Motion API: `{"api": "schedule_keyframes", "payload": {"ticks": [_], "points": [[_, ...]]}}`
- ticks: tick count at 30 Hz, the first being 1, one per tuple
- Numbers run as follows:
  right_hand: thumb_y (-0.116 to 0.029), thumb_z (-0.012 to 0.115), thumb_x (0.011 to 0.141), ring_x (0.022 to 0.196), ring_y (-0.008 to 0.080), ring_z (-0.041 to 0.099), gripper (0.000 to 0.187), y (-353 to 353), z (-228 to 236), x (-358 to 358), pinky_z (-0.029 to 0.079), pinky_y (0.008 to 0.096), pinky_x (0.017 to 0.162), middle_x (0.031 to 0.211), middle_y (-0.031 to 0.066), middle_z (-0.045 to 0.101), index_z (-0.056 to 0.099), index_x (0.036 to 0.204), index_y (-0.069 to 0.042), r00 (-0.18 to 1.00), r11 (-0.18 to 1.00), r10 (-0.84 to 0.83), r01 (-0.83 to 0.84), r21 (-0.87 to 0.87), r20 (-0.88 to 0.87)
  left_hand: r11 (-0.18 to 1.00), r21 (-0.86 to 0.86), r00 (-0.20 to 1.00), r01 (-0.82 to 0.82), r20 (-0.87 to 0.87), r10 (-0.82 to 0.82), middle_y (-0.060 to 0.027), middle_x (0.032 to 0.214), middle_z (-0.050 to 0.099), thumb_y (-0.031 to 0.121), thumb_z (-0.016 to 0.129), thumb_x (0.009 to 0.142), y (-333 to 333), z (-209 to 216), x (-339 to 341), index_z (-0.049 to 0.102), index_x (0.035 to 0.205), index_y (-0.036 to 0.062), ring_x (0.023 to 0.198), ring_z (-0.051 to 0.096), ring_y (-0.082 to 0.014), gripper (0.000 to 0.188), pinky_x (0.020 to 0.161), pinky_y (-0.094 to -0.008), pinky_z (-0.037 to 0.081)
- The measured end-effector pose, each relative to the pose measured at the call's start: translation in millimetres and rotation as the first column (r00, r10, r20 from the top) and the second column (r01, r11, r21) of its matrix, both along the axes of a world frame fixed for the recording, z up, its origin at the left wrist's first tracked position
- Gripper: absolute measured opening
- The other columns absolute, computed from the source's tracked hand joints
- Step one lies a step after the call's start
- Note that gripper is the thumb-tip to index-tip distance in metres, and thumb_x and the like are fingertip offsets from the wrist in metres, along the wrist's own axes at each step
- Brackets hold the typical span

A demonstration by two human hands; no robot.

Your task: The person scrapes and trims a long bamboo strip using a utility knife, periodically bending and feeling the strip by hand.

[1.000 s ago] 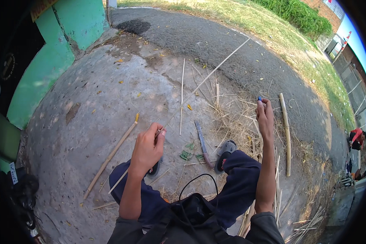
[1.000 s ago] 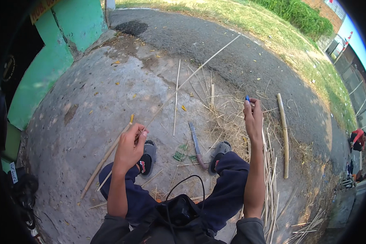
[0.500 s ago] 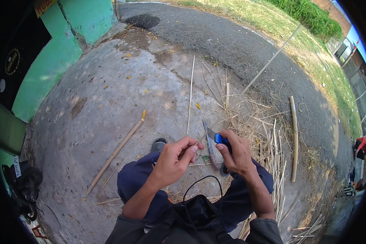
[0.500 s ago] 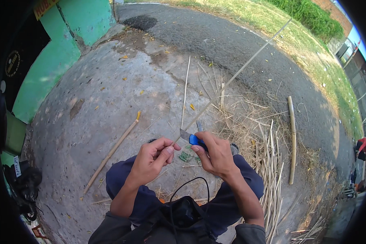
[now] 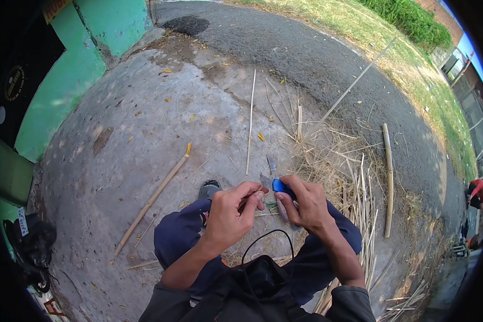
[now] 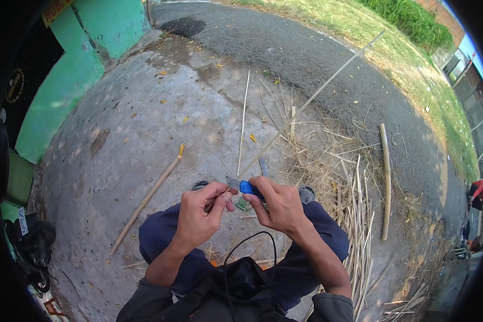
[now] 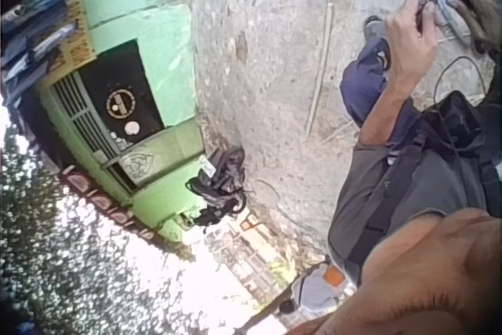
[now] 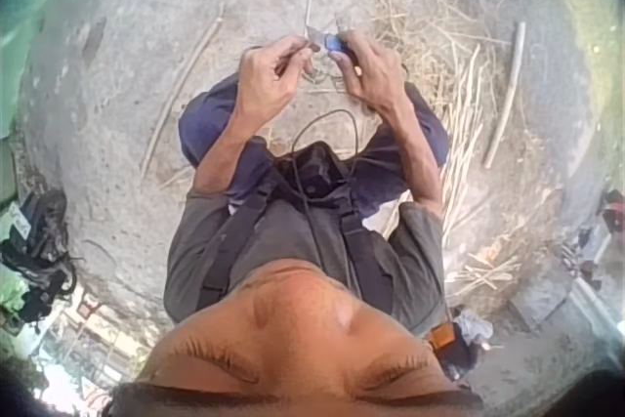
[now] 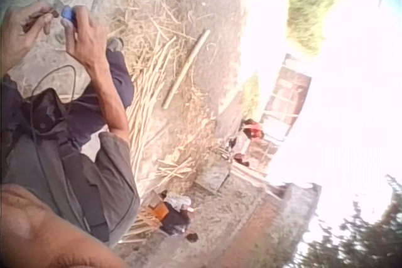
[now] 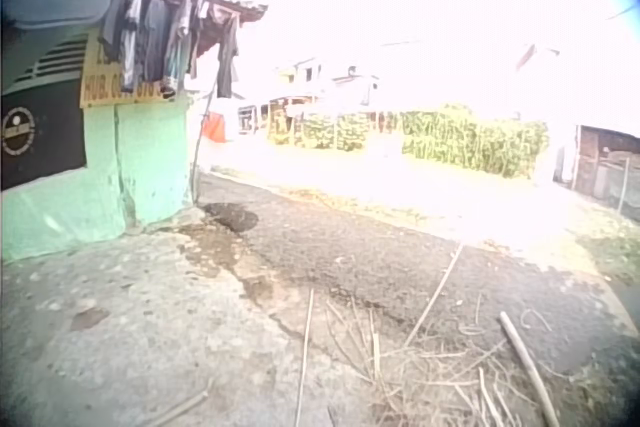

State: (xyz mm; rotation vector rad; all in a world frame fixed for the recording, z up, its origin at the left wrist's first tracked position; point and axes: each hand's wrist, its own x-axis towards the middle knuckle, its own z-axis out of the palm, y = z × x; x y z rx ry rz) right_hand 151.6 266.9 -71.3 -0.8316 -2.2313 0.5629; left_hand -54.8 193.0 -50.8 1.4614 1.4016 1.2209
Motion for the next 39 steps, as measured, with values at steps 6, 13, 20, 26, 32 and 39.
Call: {"api": "schedule_keyframes", "payload": {"ticks": [6, 13, 20, 26, 32, 39], "points": [[-0.021, 0.073, 0.101, 0.066, 0.0324, 0.070, 0.022, 8.7, 5.4, 10.4, 0.053, 0.0402, 0.059, 0.082, 0.0149, 0.070, 0.066, 0.114, -0.003, 0.986, 0.987, -0.162, 0.162, 0.003, -0.033, 0.999, -0.016, 0.999, 0.029, 0.032, -0.028, -0.0081, 0.080, 0.076, 0.001, 0.064, 0.104, -3.8, 4.3, 1.9, 0.074, 0.110, -0.0060, 0.073, 0.073, -0.0089, 0.013, 0.064, -0.0238, 0.054], [-0.020, 0.067, 0.105, 0.060, 0.0322, 0.064, 0.019, 26.1, 11.2, 33.5, 0.049, 0.0422, 0.060, 0.075, 0.0157, 0.064, 0.065, 0.112, -0.003, 0.925, 0.930, -0.369, 0.367, -0.036, -0.094, 0.999, 0.027, 0.998, 0.019, -0.063, -0.017, -0.0074, 0.076, 0.076, 0.001, 0.066, 0.103, -7.5, -5.2, 5.4, 0.076, 0.113, -0.0028, 0.070, 0.071, -0.0064, 0.014, 0.060, -0.0221, 0.050], [-0.020, 0.075, 0.099, 0.067, 0.0333, 0.072, 0.024, 2.2, -0.3, 7.9, 0.056, 0.0400, 0.061, 0.083, 0.0156, 0.071, 0.067, 0.115, -0.003, 0.997, 0.998, -0.069, 0.069, -0.011, -0.020, 0.988, 0.122, 0.988, -0.093, -0.112, 0.107, -0.0100, 0.085, 0.078, 0.001, 0.067, 0.103, 1.8, -8.5, 2.3, 0.074, 0.117, -0.0044, 0.077, 0.074, -0.0084, 0.017, 0.063, -0.0230, 0.053], [-0.021, 0.076, 0.099, 0.067, 0.0330, 0.071, 0.026, 0.4, -0.8, 0.1, 0.055, 0.0407, 0.060, 0.083, 0.0147, 0.071, 0.067, 0.115, -0.004, 1.000, 1.000, -0.026, 0.026, -0.017, 0.007, 0.998, 0.037, 0.998, -0.055, -0.012, 0.055, -0.0083, 0.085, 0.077, 0.003, 0.063, 0.106, 0.1, -7.6, -1.6, 0.073, 0.116, -0.0061, 0.079, 0.074, -0.0085, 0.017, 0.066, -0.0234, 0.055], [-0.022, 0.076, 0.098, 0.068, 0.0328, 0.071, 0.026, -2.3, -6.0, -2.0, 0.054, 0.0411, 0.059, 0.086, 0.0137, 0.071, 0.067, 0.115, -0.004, 1.000, 1.000, -0.006, 0.006, 0.003, -0.010, 0.999, -0.009, 0.997, -0.043, 0.067, 0.043, -0.0061, 0.082, 0.075, 0.005, 0.062, 0.107, -1.6, -1.2, 0.7, 0.073, 0.113, -0.0059, 0.067, 0.062, -0.0036, 0.017, 0.060, -0.0223, 0.049], [-0.021, 0.077, 0.098, 0.069, 0.0321, 0.072, 0.026, -4.0, -4.2, -2.5, 0.054, 0.0405, 0.060, 0.088, 0.0133, 0.071, 0.067, 0.115, -0.004, 1.000, 1.000, 0.006, -0.006, -0.018, -0.021, 0.994, -0.103, 0.972, 0.022, 0.236, 0.003, -0.0032, 0.081, 0.073, 0.008, 0.062, 0.108, -2.1, -4.2, -3.8, 0.073, 0.115, -0.0047, 0.058, 0.048, 0.0005, 0.018, 0.052, -0.0205, 0.036]]}}
